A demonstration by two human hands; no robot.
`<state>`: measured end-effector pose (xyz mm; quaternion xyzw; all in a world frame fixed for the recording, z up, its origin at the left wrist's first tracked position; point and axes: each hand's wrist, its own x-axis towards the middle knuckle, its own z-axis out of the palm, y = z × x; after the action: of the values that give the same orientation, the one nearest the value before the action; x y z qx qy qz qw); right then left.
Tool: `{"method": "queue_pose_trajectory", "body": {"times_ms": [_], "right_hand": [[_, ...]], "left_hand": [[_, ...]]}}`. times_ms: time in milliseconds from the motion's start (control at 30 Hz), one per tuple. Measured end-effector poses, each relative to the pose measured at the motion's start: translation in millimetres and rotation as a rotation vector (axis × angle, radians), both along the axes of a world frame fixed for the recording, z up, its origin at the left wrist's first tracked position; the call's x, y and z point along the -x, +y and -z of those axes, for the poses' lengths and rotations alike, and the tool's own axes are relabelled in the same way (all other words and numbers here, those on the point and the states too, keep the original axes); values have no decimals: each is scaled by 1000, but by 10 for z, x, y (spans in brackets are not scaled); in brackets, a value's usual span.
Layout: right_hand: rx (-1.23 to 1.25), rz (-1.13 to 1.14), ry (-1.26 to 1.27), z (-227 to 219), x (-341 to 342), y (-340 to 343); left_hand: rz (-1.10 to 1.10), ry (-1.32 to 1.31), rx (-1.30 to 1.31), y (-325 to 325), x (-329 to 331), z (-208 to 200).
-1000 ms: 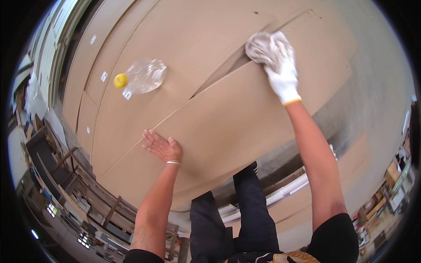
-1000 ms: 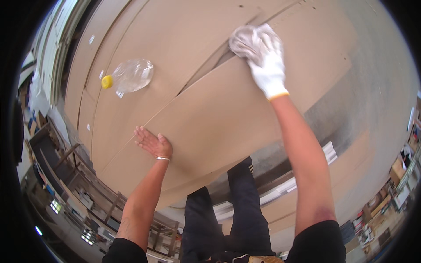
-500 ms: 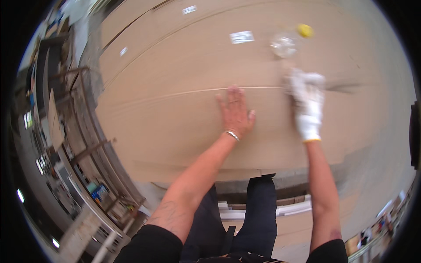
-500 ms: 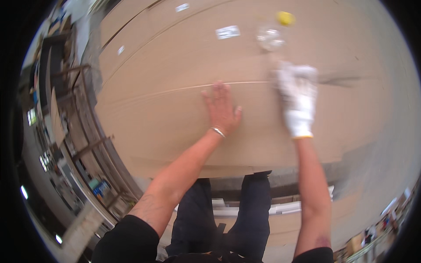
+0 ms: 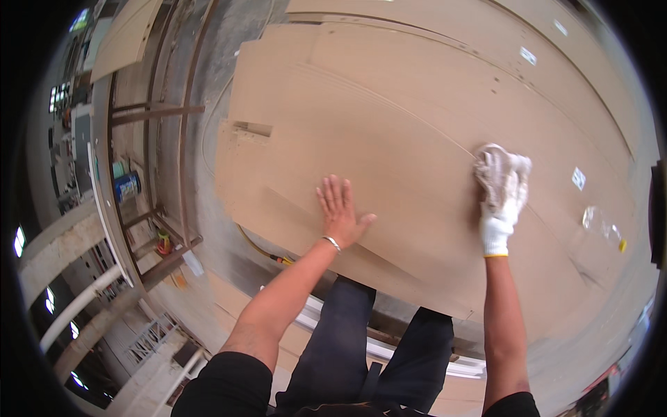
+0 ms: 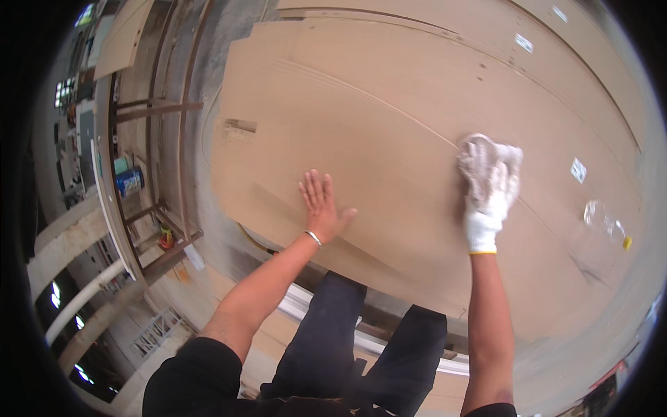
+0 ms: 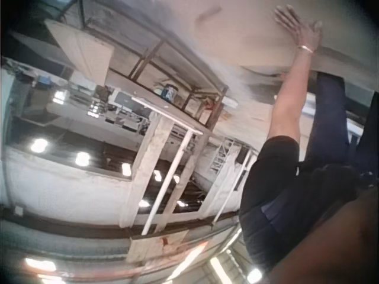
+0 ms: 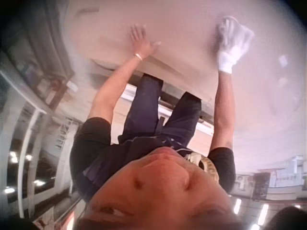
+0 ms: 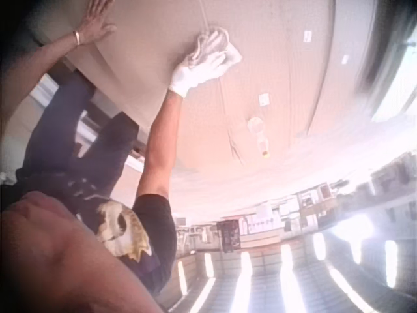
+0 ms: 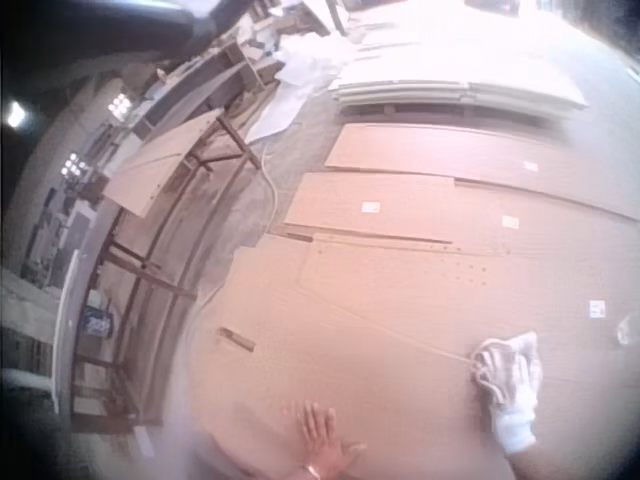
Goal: The person wipes large flat wooden panels with a white cloth, occasionally picking up and moving panels to access others. They handle a plastic bottle with a yellow cap and a small white marker, placing them on the panels. The person repeatedly wipes different panels and repositions them on the floor.
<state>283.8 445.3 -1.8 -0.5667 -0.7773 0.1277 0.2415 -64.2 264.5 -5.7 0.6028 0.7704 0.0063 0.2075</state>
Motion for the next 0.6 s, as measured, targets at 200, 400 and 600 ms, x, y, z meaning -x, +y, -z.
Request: {"method": "queue_pose_trajectory", "body": {"times_ms": [200,400,600], "right_hand": [[-65,-271,-131,27,2521,550],[-186,-540,-23,-64,4315,906],[366,-1009,52,-475,4416,68]], "left_hand": [[-6,-199,333,74,-36,-120],[13,-256,313,131,-33,-121],[-20,-453,524,224,-35,-292]]}}
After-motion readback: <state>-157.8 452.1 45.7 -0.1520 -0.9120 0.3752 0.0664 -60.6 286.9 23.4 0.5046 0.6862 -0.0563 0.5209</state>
